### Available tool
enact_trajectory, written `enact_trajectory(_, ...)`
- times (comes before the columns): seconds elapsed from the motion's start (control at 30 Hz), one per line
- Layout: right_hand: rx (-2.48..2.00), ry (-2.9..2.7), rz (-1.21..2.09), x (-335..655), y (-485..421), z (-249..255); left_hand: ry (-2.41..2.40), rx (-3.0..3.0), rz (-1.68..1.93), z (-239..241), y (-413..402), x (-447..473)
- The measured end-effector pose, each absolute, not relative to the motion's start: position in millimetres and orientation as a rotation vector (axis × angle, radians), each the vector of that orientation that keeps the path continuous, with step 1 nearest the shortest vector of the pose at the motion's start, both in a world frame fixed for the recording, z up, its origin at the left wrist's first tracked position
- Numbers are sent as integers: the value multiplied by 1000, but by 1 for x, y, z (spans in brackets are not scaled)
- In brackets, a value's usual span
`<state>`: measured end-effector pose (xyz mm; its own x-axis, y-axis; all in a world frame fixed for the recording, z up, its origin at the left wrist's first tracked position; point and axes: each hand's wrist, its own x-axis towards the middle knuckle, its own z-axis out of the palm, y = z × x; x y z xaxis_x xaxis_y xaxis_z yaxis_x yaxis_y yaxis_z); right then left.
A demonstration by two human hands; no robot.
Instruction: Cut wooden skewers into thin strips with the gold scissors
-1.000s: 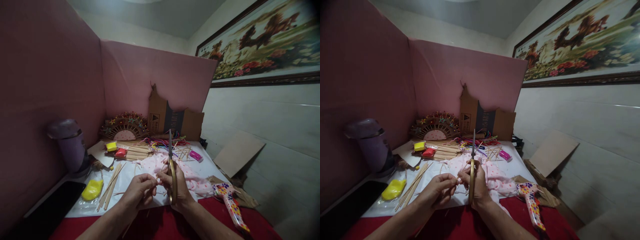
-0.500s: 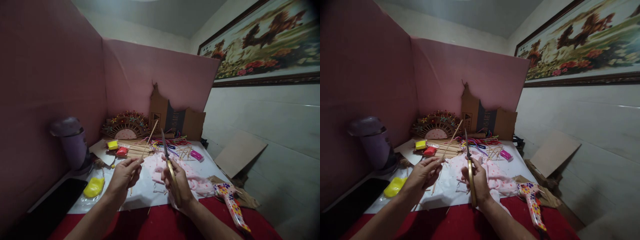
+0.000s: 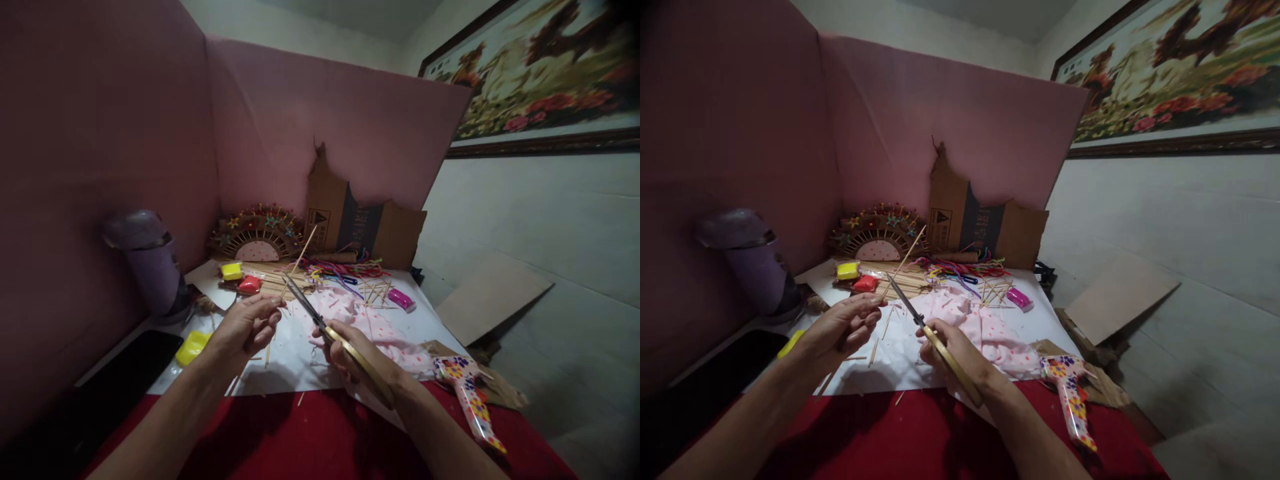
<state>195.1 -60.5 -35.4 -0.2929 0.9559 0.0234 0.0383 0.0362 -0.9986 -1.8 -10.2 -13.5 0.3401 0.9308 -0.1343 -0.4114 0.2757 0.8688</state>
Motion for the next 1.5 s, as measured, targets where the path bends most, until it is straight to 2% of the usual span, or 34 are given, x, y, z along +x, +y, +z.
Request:
enact_trajectory(0.23,-1191,-1521,1362,198,-60,-40,718,840,1072,-15,-10,1)
enact_trajectory(0.47,-1173,-1455,1394,201,-57,-50,729,896,1259,-21,-8,2)
enact_trajectory(0.7,-1221,-1420,1254,199,-54,-49,523,908,1545,-24,-6,12)
enact_trajectory(0.97,-1243,-1273,1338,201,-50,-53,324,961,1543,-37,1,26)
enact_trajectory(1.5,-1291,-1271,1333,194,-54,-48,486,1067,1453,-32,-3,38)
